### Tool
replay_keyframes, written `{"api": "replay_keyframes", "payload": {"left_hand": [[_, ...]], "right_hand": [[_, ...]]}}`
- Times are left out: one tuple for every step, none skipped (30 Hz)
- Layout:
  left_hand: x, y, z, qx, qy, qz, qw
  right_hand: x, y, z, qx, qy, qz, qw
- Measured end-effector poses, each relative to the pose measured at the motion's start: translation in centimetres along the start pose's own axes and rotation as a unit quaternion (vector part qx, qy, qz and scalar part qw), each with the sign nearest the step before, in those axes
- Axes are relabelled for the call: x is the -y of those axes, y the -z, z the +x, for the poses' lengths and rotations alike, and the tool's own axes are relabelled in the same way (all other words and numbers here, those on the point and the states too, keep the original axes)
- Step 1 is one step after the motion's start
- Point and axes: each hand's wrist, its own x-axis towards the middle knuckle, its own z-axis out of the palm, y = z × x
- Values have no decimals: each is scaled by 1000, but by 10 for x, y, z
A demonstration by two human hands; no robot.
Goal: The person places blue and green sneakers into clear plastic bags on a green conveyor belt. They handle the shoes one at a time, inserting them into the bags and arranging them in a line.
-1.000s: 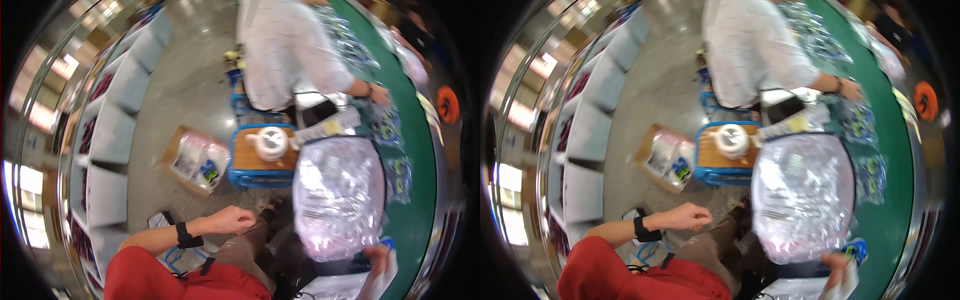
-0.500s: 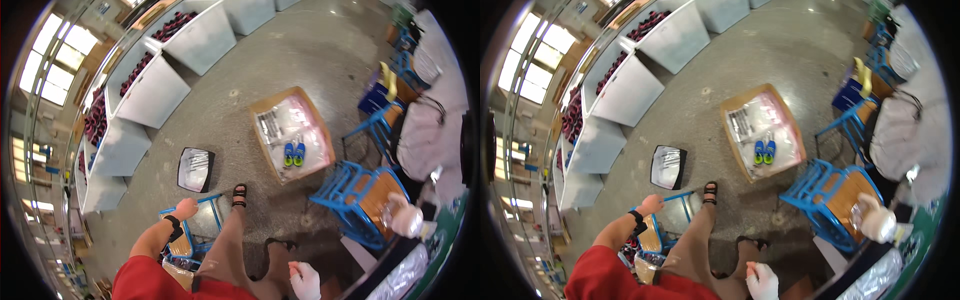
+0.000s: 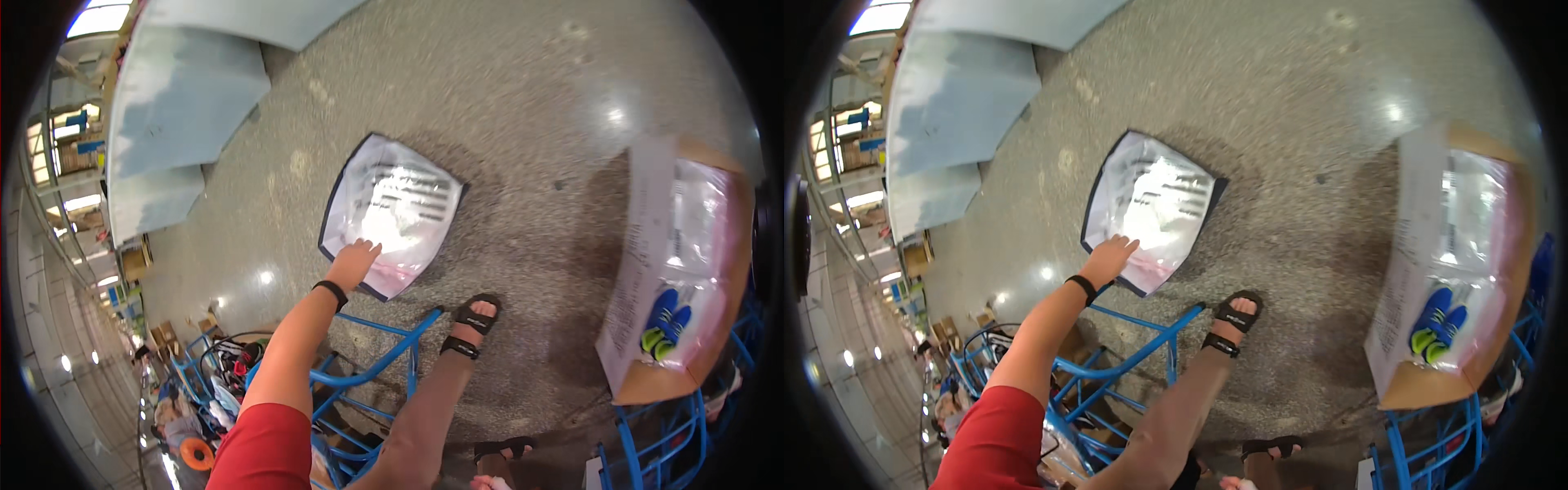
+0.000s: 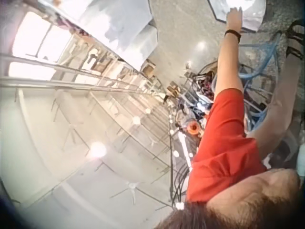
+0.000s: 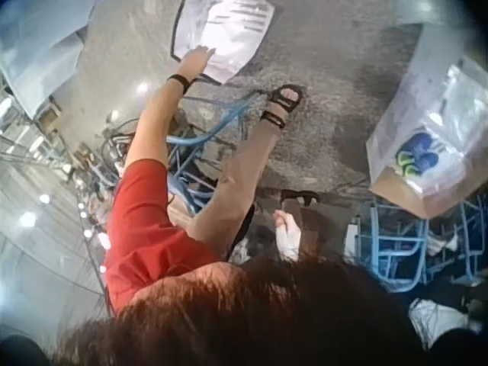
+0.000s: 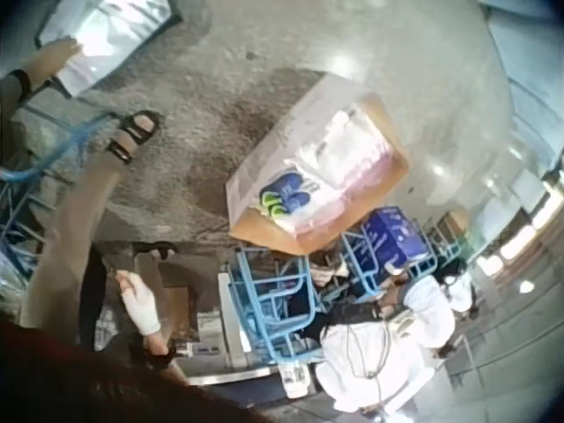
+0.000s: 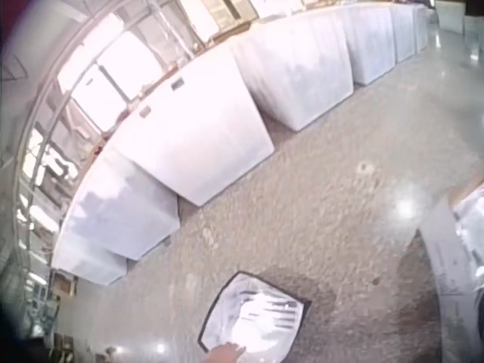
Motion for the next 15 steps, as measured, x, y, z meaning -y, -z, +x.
{"api": "replay_keyframes", "payload": {"left_hand": [[2,-18,10,-14,-18,-27,999],[4,-38,18,-31,-36,-53,997],[8,-60,24,-28,-31,-48,998],[8,-77,33,-30,-23,-56,998],[9,-91,41,-35,-15,-63,997],[7,-101,47,-41,-11,-71,997],[7,-110,51,-34,-5,-74,997],[8,-117,52,-36,-11,-76,996],[10,-120,54,-43,-14,-74,996],[12,-120,58,-52,-17,-72,996],[18,-125,58,-40,-22,-103,994],[26,-130,55,-28,-27,-133,990],[32,-135,53,-17,-32,-162,986],[32,-135,56,-4,-8,-163,987],[28,-135,55,8,17,-163,986]], "right_hand": [[-4,-6,18,-4,-4,-43,999],[-9,-12,34,-7,-5,-87,996],[-7,-17,46,-5,-31,-80,996],[-4,-18,58,-8,-55,-74,996],[-3,-20,68,-12,-78,-68,995],[-29,-13,77,5,-210,48,977],[-69,3,82,18,-338,163,927],[-89,12,82,26,-453,278,847],[-60,3,90,-7,-430,210,878],[-27,-6,99,-40,-411,134,901],[-6,-18,94,-46,-274,110,954],[7,-26,86,-50,-129,83,987],[14,-29,78,-42,-128,82,988],[19,-29,79,-35,-118,80,989],[24,-28,79,-28,-109,79,990]]}}
